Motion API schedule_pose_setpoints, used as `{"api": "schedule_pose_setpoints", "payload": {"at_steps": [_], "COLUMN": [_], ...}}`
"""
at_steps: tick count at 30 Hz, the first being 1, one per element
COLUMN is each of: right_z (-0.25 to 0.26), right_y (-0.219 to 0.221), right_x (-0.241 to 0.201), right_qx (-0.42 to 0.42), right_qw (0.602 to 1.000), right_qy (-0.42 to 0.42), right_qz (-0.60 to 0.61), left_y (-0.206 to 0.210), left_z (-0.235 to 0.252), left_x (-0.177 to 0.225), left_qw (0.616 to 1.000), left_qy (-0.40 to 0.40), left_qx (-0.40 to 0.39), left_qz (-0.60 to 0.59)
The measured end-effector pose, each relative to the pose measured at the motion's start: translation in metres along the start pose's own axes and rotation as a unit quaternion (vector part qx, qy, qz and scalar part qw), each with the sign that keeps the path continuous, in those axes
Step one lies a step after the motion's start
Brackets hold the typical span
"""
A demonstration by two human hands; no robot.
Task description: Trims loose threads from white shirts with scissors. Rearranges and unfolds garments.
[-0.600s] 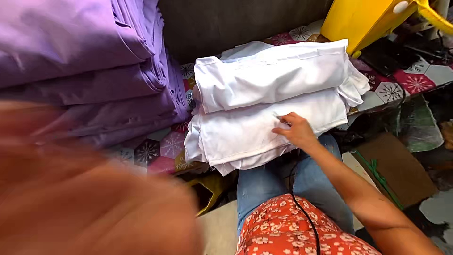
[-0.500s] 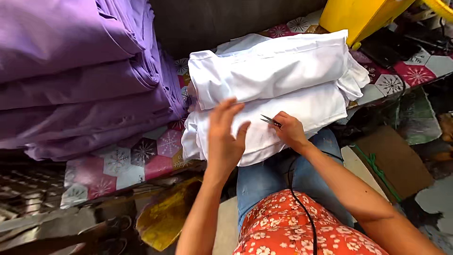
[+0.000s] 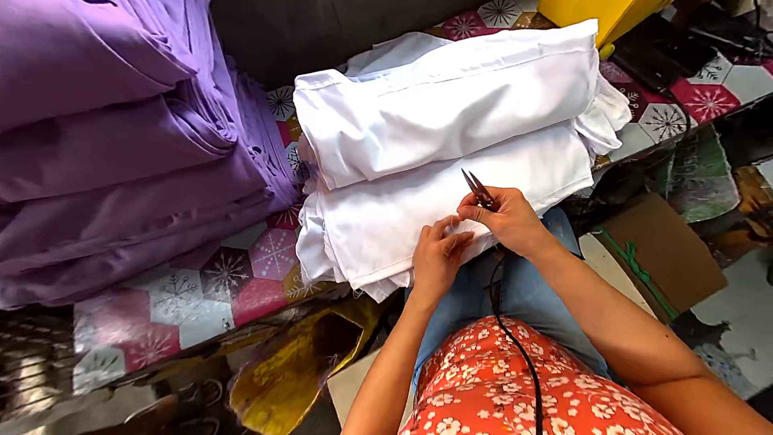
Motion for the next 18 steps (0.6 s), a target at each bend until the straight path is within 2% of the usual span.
{"api": "schedule_pose_setpoints", "payload": {"at_steps": [2,4,6,9,12,16,18], "right_z": [-0.004,-0.007,-0.013,-0.024,-0.038,-0.041,-0.037], "right_y": [-0.007,-0.015,-0.021,-0.022,-0.008,0.013,0.019], "right_x": [0.008,0.016,0.027,0.052,0.063,0.078,0.081], "right_qx": [0.026,0.059,0.078,0.056,0.072,0.100,0.111], "right_qw": [0.998,0.991,0.985,0.990,0.989,0.965,0.961], "right_qy": [0.025,0.074,0.119,0.129,0.062,-0.063,-0.086], "right_qz": [0.052,0.095,0.097,-0.016,-0.113,-0.232,-0.240], "left_y": [0.000,-0.009,-0.018,-0.021,-0.010,0.000,-0.002], "left_z": [-0.001,-0.001,-0.005,-0.017,-0.021,-0.020,-0.019], "left_x": [0.001,0.008,0.015,0.014,0.009,0.005,0.006], "left_qw": [0.995,0.969,0.953,0.982,0.994,0.995,0.997], "left_qy": [-0.021,-0.085,-0.123,-0.083,-0.038,-0.026,-0.031], "left_qx": [0.012,0.041,0.081,0.102,0.095,0.074,0.055], "left_qz": [-0.095,-0.227,-0.265,-0.132,0.030,0.063,0.037]}}
Point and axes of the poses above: each hand's wrist, its own z-axis towards the middle knuckle, its own y-axis out of the palm, x = y × z, the point moved 1 cm from there along z, towards the middle knuckle, and after that the axes turned 4 degrees about y, right-handed, at the moved point
